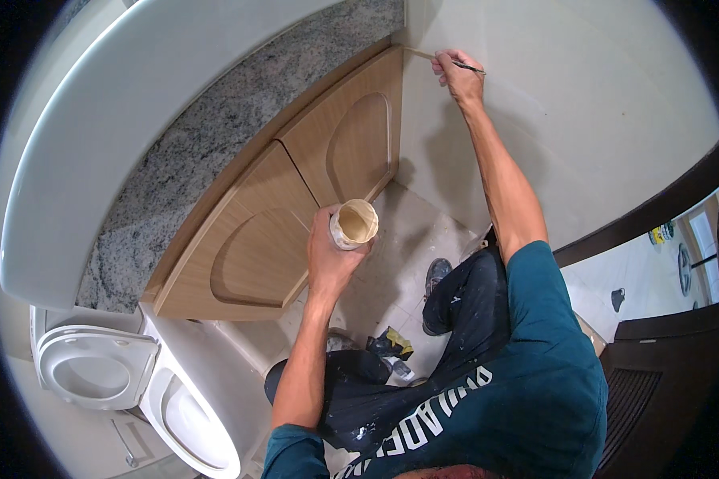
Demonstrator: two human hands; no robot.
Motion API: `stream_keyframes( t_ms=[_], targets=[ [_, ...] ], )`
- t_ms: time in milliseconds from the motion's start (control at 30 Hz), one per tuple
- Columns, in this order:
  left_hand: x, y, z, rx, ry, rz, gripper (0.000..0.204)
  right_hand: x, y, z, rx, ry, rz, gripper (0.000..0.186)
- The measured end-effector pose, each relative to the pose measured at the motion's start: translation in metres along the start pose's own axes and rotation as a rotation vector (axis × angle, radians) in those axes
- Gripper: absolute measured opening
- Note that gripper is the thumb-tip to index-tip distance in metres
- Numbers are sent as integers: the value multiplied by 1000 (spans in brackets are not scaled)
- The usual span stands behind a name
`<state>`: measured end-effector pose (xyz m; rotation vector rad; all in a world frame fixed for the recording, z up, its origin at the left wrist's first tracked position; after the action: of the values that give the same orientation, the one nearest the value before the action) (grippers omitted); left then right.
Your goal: The person paints the edge and corner of a bathroom cabinet using a small brush and paint from a cup.
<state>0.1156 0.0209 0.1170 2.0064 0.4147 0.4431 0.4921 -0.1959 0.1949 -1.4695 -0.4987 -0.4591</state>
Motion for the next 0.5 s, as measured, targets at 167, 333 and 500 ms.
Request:
stream_keyframes(
  t_ms=[167, 333, 500],
  targets=[
    [0, 0, 0, 14, 8, 3, 63, -1, 0, 6, -16, -27, -1, 24],
    [1, 0, 2, 11, 0, 12, 63, 0, 3, -1, -5, -29, -4, 25],
    [0, 1, 1, 2, -8, 3, 62, -3, -1, 1, 8, -5, -4, 25]
  ],
)
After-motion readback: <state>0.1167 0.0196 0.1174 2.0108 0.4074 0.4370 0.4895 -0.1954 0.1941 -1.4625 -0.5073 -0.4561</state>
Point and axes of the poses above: each hand's wrist, its own x-axis towards the middle knuckle, its own z-axis out of the palm, y = z × x, the point moved 10 cm from there along x, towards the middle knuckle, and after that the axes turned 9 degrees about -z, right-handed, at the moved point
